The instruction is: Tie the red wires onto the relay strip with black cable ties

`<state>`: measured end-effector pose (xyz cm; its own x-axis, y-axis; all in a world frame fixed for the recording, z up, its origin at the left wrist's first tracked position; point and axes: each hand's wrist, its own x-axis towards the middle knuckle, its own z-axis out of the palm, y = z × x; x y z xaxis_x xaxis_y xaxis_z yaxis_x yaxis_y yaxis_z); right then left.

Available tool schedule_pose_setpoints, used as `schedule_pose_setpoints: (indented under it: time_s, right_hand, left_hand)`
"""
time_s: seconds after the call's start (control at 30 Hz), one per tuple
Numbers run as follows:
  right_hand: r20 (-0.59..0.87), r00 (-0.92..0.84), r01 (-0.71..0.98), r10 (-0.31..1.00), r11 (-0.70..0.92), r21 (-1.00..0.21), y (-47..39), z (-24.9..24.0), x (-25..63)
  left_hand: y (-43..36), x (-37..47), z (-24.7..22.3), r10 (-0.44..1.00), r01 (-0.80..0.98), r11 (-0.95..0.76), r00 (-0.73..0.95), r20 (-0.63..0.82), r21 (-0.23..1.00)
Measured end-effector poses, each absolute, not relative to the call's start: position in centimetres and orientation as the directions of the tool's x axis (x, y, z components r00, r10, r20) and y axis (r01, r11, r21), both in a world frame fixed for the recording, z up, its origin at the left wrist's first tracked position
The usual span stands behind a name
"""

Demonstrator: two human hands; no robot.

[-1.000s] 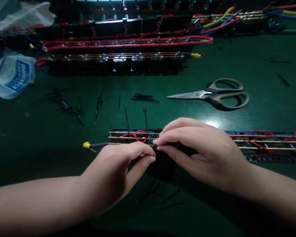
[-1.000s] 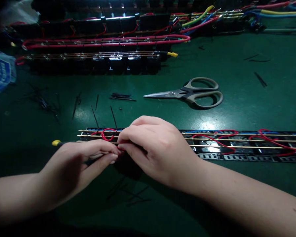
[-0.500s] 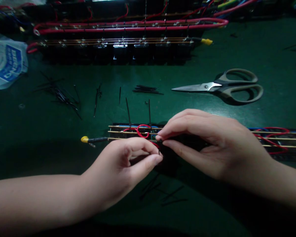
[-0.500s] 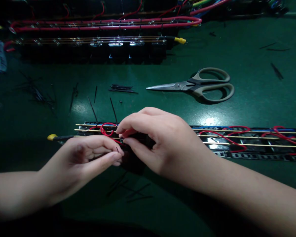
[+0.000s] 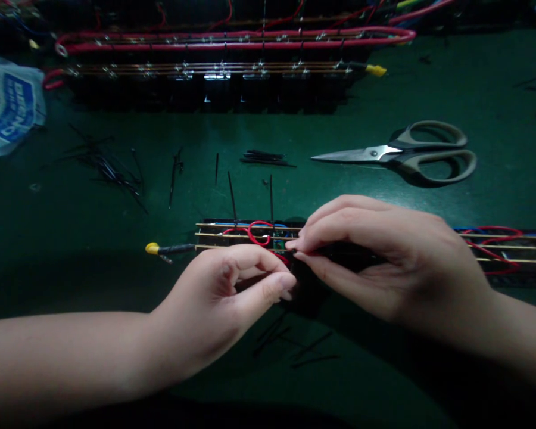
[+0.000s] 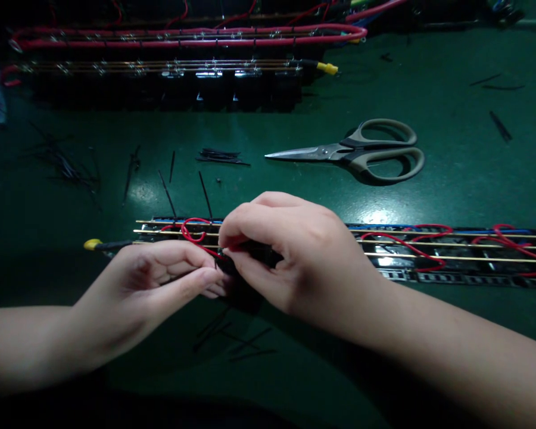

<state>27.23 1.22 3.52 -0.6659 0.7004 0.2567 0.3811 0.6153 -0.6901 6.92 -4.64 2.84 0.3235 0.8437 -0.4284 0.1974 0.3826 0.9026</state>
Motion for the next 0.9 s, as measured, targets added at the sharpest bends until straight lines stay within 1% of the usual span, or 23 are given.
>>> schedule_pose_setpoints:
  time_s: [0.1, 0.3, 0.53, 0.63, 0.9]
  right_hand:
    - [0.260, -0.653, 0.373, 0.711, 0.601, -0.707, 1.12, 3.53, 27.32]
    - [0.274, -0.642, 0.371, 0.716, 0.604, -0.706, 1.00, 3.79, 27.18]
    - [0.312, -0.673, 0.328, 0.671, 0.649, -0.686, 0.99, 3.46, 27.17]
    - [0.313, -0.693, 0.316, 0.650, 0.663, -0.678, 1.00, 3.39, 27.30]
    - [0.320, -0.710, 0.282, 0.628, 0.669, -0.688, 0.98, 3.39, 27.41]
  left_hand:
    - [-4.67, 6.92, 2.79, 0.846, 0.207, 0.367, 0.331, -0.418, 0.907]
    - [-4.68, 7.17, 2.66, 0.843, 0.130, 0.399, 0.337, -0.419, 0.907]
    - [-4.71, 7.27, 2.70, 0.849, 0.184, 0.372, 0.327, -0.414, 0.910]
    - [-4.74, 7.27, 2.73, 0.839, 0.198, 0.400, 0.313, -0.444, 0.895]
    - [-4.77, 7.60, 2.91, 0.814, 0.134, 0.484, 0.294, -0.501, 0.865]
